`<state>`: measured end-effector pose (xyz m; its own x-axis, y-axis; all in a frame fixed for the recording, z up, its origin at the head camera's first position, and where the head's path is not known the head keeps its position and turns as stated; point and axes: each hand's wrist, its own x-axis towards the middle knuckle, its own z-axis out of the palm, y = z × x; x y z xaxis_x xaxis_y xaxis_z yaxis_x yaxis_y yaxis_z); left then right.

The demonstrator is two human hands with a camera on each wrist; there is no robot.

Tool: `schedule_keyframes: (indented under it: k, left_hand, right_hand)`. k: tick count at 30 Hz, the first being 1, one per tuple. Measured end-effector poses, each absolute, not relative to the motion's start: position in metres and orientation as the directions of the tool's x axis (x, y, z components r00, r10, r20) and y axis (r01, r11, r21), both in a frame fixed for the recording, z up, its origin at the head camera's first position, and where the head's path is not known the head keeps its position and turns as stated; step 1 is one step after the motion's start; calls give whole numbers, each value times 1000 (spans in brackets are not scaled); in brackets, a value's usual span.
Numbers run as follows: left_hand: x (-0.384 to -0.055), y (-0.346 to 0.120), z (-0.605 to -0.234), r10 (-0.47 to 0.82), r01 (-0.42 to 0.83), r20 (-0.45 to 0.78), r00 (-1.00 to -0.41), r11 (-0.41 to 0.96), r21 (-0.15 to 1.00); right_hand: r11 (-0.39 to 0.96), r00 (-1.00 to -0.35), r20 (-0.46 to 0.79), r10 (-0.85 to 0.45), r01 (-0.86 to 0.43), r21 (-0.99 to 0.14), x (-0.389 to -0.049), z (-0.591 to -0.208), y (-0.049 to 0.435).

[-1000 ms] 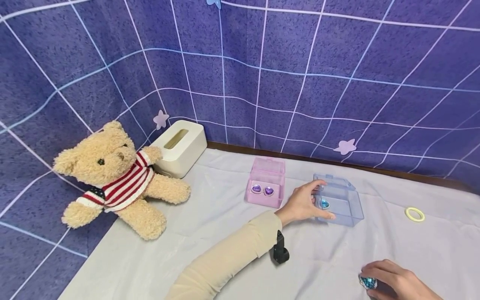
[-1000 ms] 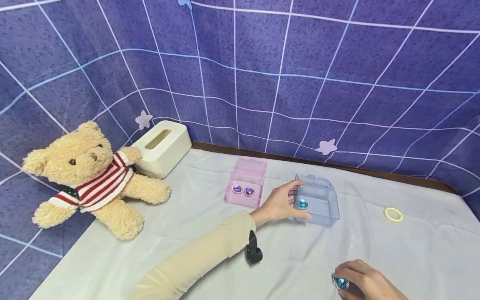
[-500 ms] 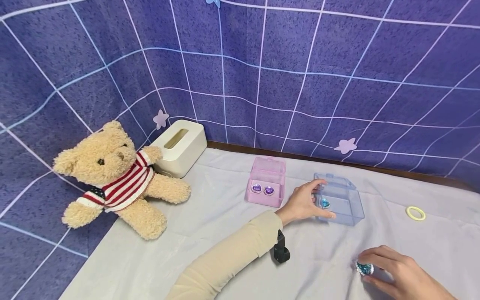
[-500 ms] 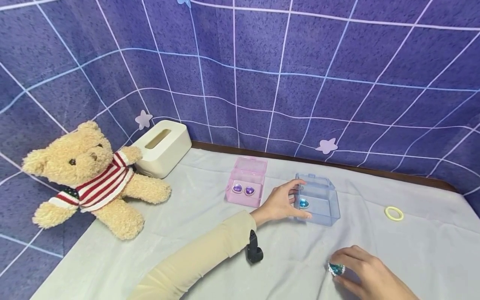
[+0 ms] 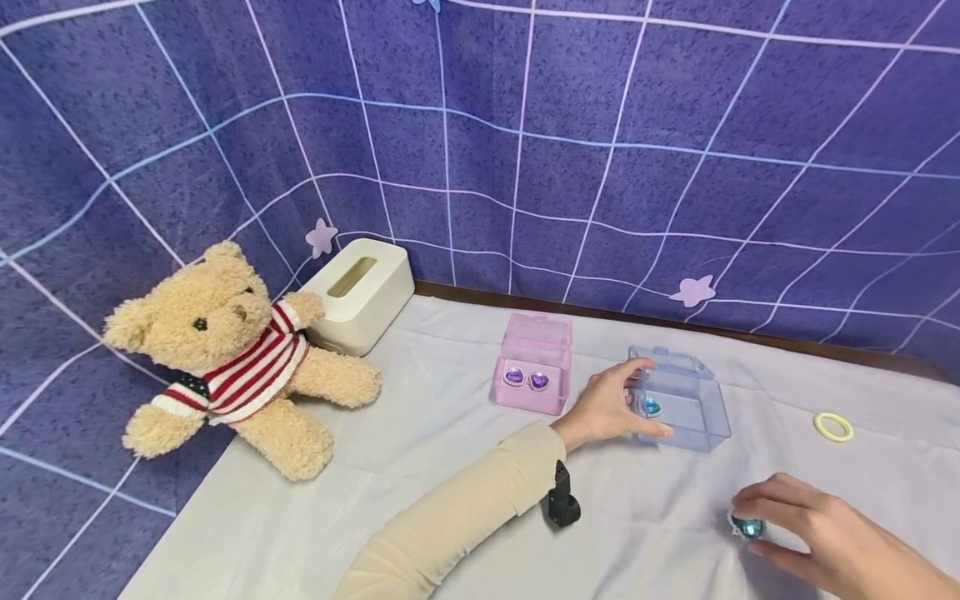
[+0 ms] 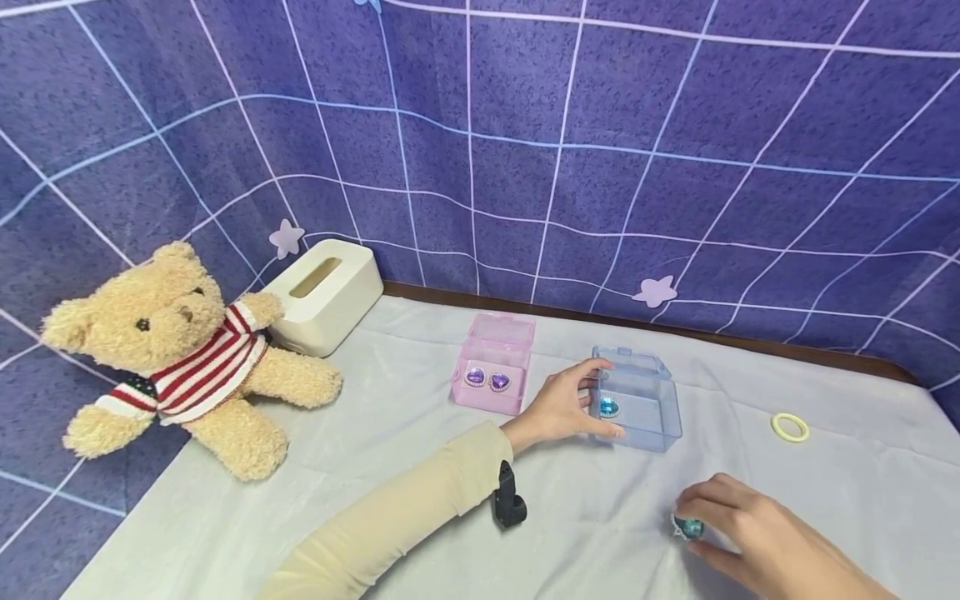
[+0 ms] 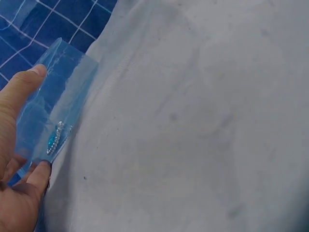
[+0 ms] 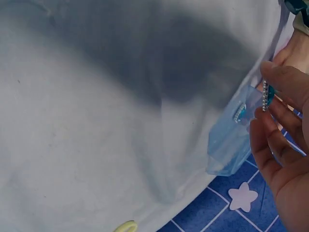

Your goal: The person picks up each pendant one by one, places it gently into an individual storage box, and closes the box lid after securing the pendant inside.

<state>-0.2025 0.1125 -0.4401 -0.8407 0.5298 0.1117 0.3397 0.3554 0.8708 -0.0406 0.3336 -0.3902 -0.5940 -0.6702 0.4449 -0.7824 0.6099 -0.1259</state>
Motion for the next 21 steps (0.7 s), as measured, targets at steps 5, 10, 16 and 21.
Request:
schedule_keyframes:
  k: [5,10,16,21]
  left_hand:
    - [-203,113,-440,531,343,113,-840,359,868]
    - [-203,111,-441,526,344,112,-843,369,863]
    - [-203,110,-441,527,360,112,-843,397,844]
    - [-203,111,-440,527,362,105,-843,413,836]
  right_hand:
    - [640,-581,501,-642,-765,-67,-46,-379,329]
    - [672,-576,537,-617,-740,-22,-56,-368,323]
    - [698,-608,571,-551,-711,-84,-72,-363,319]
    - [693,-612,598,-518,-709,-126,-87,-364,321]
